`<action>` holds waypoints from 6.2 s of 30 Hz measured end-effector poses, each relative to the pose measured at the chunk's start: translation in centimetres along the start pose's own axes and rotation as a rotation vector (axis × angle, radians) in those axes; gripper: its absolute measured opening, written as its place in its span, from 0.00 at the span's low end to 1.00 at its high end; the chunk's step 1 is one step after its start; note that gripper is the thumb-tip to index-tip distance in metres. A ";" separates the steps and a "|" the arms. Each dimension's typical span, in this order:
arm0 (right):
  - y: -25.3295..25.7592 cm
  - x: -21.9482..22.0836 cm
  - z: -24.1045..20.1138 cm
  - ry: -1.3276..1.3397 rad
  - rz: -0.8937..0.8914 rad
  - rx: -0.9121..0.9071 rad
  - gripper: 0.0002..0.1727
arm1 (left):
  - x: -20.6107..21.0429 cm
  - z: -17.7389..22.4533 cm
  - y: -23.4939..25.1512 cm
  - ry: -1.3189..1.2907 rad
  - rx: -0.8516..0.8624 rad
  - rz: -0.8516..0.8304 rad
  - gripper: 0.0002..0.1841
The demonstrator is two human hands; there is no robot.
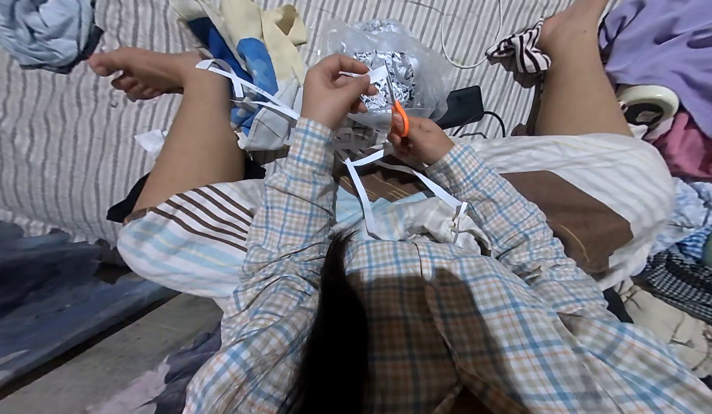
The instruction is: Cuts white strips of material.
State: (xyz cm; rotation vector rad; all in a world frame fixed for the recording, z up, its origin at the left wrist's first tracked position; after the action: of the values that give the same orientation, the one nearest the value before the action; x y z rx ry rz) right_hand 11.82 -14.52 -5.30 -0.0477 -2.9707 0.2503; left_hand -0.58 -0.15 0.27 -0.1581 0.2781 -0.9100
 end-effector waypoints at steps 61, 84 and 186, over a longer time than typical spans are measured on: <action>0.3 -0.4 0.1 0.053 -0.056 0.079 0.28 | -0.7 -0.3 0.1 -0.015 0.014 0.044 0.09; 0.3 -0.5 0.3 0.044 -0.070 0.076 0.27 | -0.8 -0.6 0.2 -0.009 0.031 0.035 0.09; 0.0 -0.2 0.4 0.007 -0.089 0.000 0.22 | -0.3 -0.4 0.1 -0.029 0.043 0.006 0.09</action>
State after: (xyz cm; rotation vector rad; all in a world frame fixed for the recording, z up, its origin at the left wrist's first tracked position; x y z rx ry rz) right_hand 11.96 -14.60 -5.70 0.0826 -2.9562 0.2381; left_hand -0.79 0.20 -0.09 -0.1304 0.2313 -0.9065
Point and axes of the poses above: each hand's wrist, its own y-axis towards the middle knuckle, its own x-axis out of the palm, z = x × y, the point moved 1 cm from there along y, towards the middle knuckle, and after that the axes turned 7 degrees about -z, right-handed, at the moved point
